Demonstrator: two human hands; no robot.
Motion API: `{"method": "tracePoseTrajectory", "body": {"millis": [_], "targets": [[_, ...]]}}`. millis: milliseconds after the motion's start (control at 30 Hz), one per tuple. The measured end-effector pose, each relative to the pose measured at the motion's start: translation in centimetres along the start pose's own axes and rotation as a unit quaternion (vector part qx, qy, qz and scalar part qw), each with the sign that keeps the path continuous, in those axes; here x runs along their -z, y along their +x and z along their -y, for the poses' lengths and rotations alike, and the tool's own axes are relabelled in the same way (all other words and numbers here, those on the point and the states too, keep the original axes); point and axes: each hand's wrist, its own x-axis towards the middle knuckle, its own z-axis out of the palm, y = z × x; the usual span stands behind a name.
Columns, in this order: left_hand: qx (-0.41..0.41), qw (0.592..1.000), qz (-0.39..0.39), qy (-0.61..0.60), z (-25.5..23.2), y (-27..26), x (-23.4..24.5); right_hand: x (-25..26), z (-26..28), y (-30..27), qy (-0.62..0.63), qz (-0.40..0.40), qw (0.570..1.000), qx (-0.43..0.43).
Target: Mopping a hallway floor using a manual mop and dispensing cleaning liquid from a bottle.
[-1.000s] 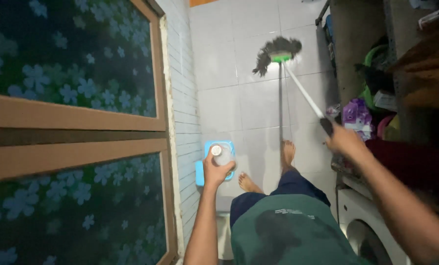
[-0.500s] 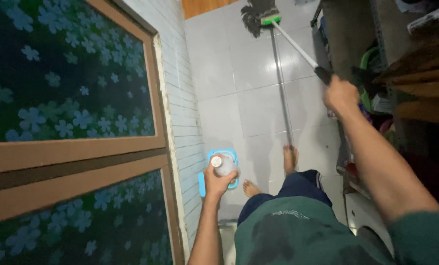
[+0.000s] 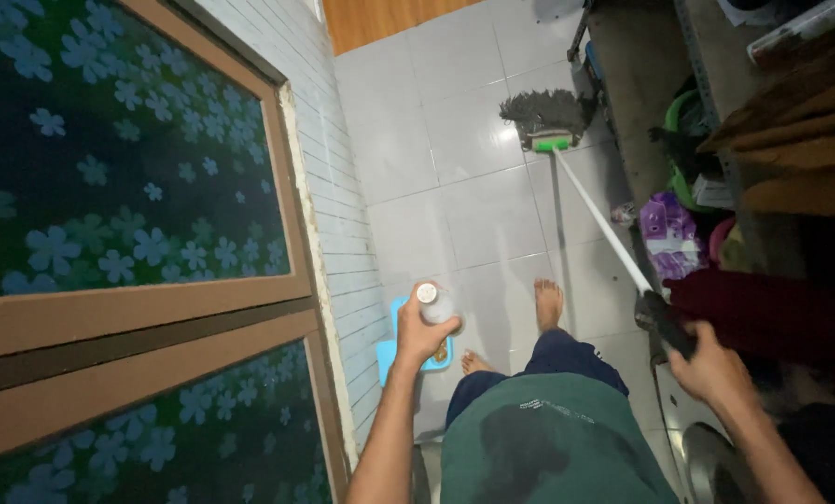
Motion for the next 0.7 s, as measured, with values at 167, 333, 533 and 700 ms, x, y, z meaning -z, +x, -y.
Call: {"method": "tracePoseTrajectory", "body": {"millis": [167,333,533,700], "targets": [[0.011,0.999,-0.031,0.016,0.2,-0.2,-1.3,3.9,8.2,7.4,0.022,-0.018,0.997,0.077],[0.050,0.995,-0.082,-0.028,-2.1,-1.7,-1.8,6.1,16.8,22.6,0.034,-0.148,0.964,0.220],[0.073,0.992,-0.092,-0.052,-2.6,-3.9,-2.0,8.8,22.1,21.8,0.001,-0.115,0.985,0.127],[0.092,0.991,-0.063,-0.072,0.0,-4.5,-1.1,6.2,15.6,14.7,-0.052,-0.118,0.979,0.159]]}}
